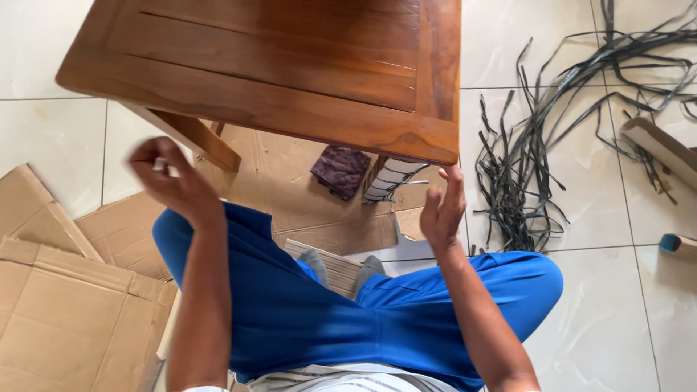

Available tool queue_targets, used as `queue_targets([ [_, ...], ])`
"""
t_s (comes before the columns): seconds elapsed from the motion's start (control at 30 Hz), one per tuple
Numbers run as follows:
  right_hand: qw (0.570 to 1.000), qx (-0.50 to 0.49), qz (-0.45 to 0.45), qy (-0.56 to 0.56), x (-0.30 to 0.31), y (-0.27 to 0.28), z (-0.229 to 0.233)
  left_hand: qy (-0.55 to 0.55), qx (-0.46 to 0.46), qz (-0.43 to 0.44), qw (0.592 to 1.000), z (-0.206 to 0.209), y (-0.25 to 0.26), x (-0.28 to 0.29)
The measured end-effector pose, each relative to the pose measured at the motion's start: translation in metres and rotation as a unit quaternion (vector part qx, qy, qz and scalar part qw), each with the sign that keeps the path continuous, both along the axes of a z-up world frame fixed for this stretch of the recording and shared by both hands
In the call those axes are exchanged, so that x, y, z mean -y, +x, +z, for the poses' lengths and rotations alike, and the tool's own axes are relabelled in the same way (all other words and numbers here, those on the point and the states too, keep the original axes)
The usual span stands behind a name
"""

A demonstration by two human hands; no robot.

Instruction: Wrapping the legs of a wooden table with protective cardboard and plastic strips.

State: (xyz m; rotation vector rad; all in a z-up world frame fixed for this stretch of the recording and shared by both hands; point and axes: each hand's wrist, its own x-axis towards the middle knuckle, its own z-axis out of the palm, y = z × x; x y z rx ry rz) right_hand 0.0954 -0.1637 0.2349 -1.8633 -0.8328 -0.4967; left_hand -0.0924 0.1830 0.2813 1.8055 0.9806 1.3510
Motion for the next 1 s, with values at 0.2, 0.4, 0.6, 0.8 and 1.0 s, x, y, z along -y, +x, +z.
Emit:
queue_targets([
  [0.2,0.999,-0.006,0.019,-0.041,-0.047,-0.053,0.020,-0.060,0.077,0.035,0.995,0.001,-0.007,-0.073],
  [0.4,0.994,-0.042,-0.076,-0.066,-0.076,-0.057,0.035,-0.106,0.129,-0.167,0.972,-0.029,0.016,-0.117],
  [0.6,0.989,-0.037,-0.121,-0.077,-0.083,-0.044,0.024,-0.202,0.305,-0.243,0.898,-0.058,0.023,-0.160],
  [0.8,0.990,-0.048,-0.110,-0.072,-0.098,-0.011,0.024,-0.191,0.242,-0.247,0.919,-0.041,0.042,-0.174],
  [1.0,0.988,-0.070,-0.105,-0.090,-0.112,0.067,0.017,-0.164,0.208,-0.318,0.910,-0.011,0.081,-0.162],
])
